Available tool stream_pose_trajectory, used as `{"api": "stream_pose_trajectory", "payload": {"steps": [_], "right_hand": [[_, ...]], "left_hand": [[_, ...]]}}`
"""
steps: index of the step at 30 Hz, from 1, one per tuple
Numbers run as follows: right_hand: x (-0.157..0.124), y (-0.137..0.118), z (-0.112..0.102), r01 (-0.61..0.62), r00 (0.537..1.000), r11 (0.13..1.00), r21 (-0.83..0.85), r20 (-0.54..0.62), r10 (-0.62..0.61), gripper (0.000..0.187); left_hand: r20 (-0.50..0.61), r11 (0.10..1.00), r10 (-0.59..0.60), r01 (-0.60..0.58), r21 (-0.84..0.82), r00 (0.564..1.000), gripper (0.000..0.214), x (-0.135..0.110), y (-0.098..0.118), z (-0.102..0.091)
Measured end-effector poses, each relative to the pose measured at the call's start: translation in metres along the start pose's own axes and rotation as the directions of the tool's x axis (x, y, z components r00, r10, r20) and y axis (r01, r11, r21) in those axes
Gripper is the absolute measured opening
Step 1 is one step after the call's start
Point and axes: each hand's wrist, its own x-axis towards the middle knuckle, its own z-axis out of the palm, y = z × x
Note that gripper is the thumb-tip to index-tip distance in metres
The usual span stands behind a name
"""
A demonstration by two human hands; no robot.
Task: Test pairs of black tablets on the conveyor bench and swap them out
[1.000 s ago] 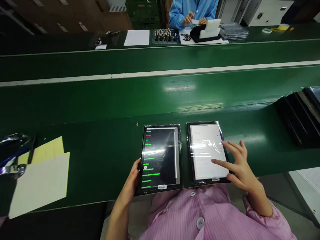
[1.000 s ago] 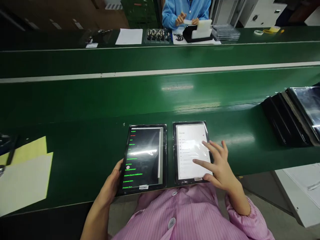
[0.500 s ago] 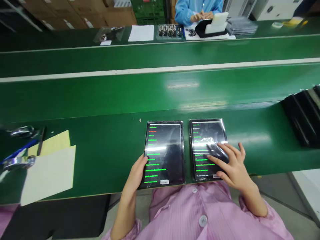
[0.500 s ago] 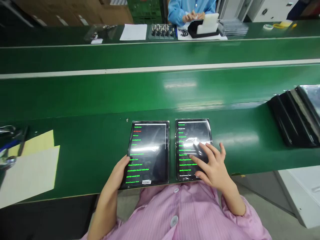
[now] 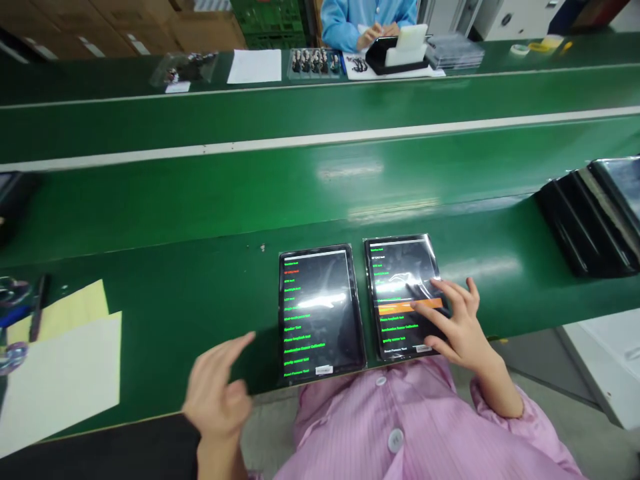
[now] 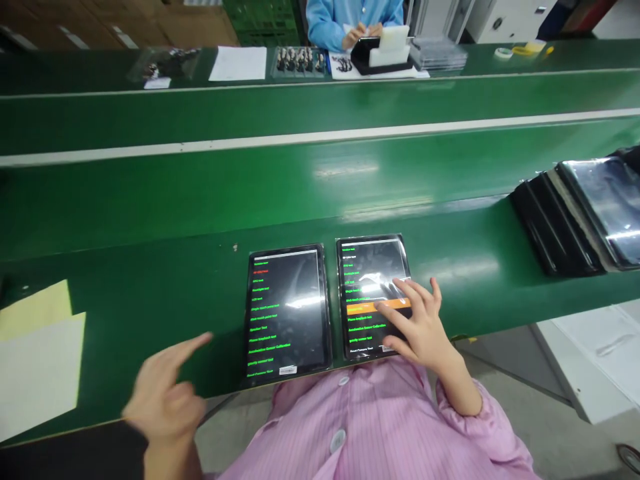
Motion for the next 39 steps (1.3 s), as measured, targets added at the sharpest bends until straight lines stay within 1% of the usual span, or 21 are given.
{"api": "stream_pose_trajectory", "payload": {"steps": [1, 2, 4, 5, 6, 7, 8, 11, 14, 16, 20, 22, 24, 25, 26, 28, 30, 32, 34, 36, 39], "right_hand": [[0.0, 0.001, -0.002, -0.01, 1.0, 1.0, 0.003, -0.028, 0.01, 0.052], [0.001, 0.002, -0.003, -0.024, 0.999, 1.0, -0.004, -0.044, 0.023, 0.052], [0.002, 0.004, -0.004, -0.049, 0.998, 0.998, -0.04, -0.049, 0.047, 0.052], [0.002, 0.004, -0.004, -0.052, 0.998, 0.997, -0.057, -0.048, 0.049, 0.052], [0.002, 0.004, -0.003, -0.049, 0.998, 0.996, -0.07, -0.05, 0.045, 0.052], [0.002, 0.003, -0.002, -0.039, 0.998, 0.996, -0.078, -0.057, 0.035, 0.052], [0.002, 0.003, -0.002, -0.028, 0.998, 0.996, -0.083, -0.064, 0.023, 0.053], [0.003, 0.001, -0.001, -0.018, 0.996, 0.996, -0.091, -0.086, 0.01, 0.053], [0.006, 0.0, -0.001, -0.017, 0.998, 0.995, -0.096, -0.059, 0.011, 0.052], [0.007, -0.001, 0.0, -0.007, 1.0, 0.995, -0.101, -0.012, 0.006, 0.051], [0.004, -0.001, -0.001, -0.01, 1.0, 0.994, -0.11, 0.009, 0.011, 0.049], [0.0, 0.001, -0.002, -0.037, 0.999, 0.994, -0.102, -0.016, 0.036, 0.05], [-0.003, 0.004, -0.003, -0.073, 0.997, 0.993, -0.092, -0.021, 0.072, 0.05], [-0.003, 0.004, -0.003, -0.087, 0.996, 0.992, -0.089, -0.007, 0.087, 0.05], [-0.002, 0.005, -0.002, -0.094, 0.995, 0.991, -0.091, 0.017, 0.096, 0.049], [0.002, 0.004, 0.002, -0.074, 0.993, 0.992, -0.106, 0.08, 0.083, 0.047], [0.011, 0.003, 0.006, -0.017, 0.989, 0.992, -0.124, 0.14, 0.035, 0.045], [0.024, 0.006, 0.006, 0.045, 0.982, 0.99, -0.131, 0.19, -0.019, 0.041], [0.04, 0.016, 0.0, 0.089, 0.974, 0.99, -0.111, 0.219, -0.063, 0.038], [0.06, 0.035, -0.009, 0.084, 0.98, 0.995, -0.061, 0.186, -0.072, 0.043], [0.092, 0.072, -0.014, -0.024, 0.999, 0.998, 0.049, 0.027, 0.023, 0.059]], "left_hand": [[0.084, 0.991, 0.128, -0.132, 0.037, 0.988, 0.071, 0.001, 0.002, 0.003], [0.139, 0.952, 0.281, -0.294, 0.084, 0.949, 0.055, 0.001, 0.004, 0.008], [0.195, 0.802, 0.548, -0.577, 0.154, 0.813, 0.041, 0.002, 0.01, 0.017], [0.186, 0.733, 0.629, -0.655, 0.181, 0.755, 0.043, 0.001, 0.013, 0.022], [0.178, 0.68, 0.679, -0.702, 0.212, 0.712, 0.047, 0.001, 0.016, 0.025], [0.183, 0.646, 0.701, -0.722, 0.247, 0.689, 0.051, 0.0, 0.019, 0.027], [0.201, 0.63, 0.7, -0.725, 0.279, 0.686, 0.054, -0.001, 0.021, 0.029], [0.238, 0.65, 0.642, -0.682, 0.336, 0.729, 0.06, 0.002, 0.027, 0.029], [0.18, 0.694, 0.622, -0.643, 0.325, 0.762, 0.063, 0.011, 0.032, 0.028], [0.2, 0.68, 0.637, -0.665, 0.308, 0.744, 0.063, 0.018, 0.037, 0.028], [0.333, 0.569, 0.687, -0.763, 0.306, 0.646, 0.058, 0.028, 0.045, 0.027], [0.282, 0.559, 0.716, -0.767, 0.315, 0.638, 0.058, 0.031, 0.044, 0.024], [0.155, 0.589, 0.745, -0.75, 0.301, 0.648, 0.059, 0.036, 0.043, 0.019], [0.121, 0.603, 0.749, -0.746, 0.282, 0.652, 0.058, 0.041, 0.044, 0.017], [0.126, 0.611, 0.746, -0.747, 0.263, 0.654, 0.055, 0.047, 0.046, 0.016], [0.224, 0.611, 0.719, -0.752, 0.246, 0.658, 0.047, 0.062, 0.057, 0.019], [0.354, 0.591, 0.68, -0.765, 0.254, 0.642, 0.043, 0.079, 0.074, 0.03], [0.463, 0.538, 0.66, -0.802, 0.259, 0.592, 0.044, 0.093, 0.094, 0.046], [0.568, 0.457, 0.647, -0.855, 0.245, 0.509, 0.05, 0.102, 0.112, 0.065], [0.64, 0.394, 0.621, -0.886, 0.243, 0.452, 0.058, 0.106, 0.125, 0.081], [0.695, 0.361, 0.575, -0.896, 0.258, 0.432, 0.07, 0.105, 0.138, 0.101]]}}
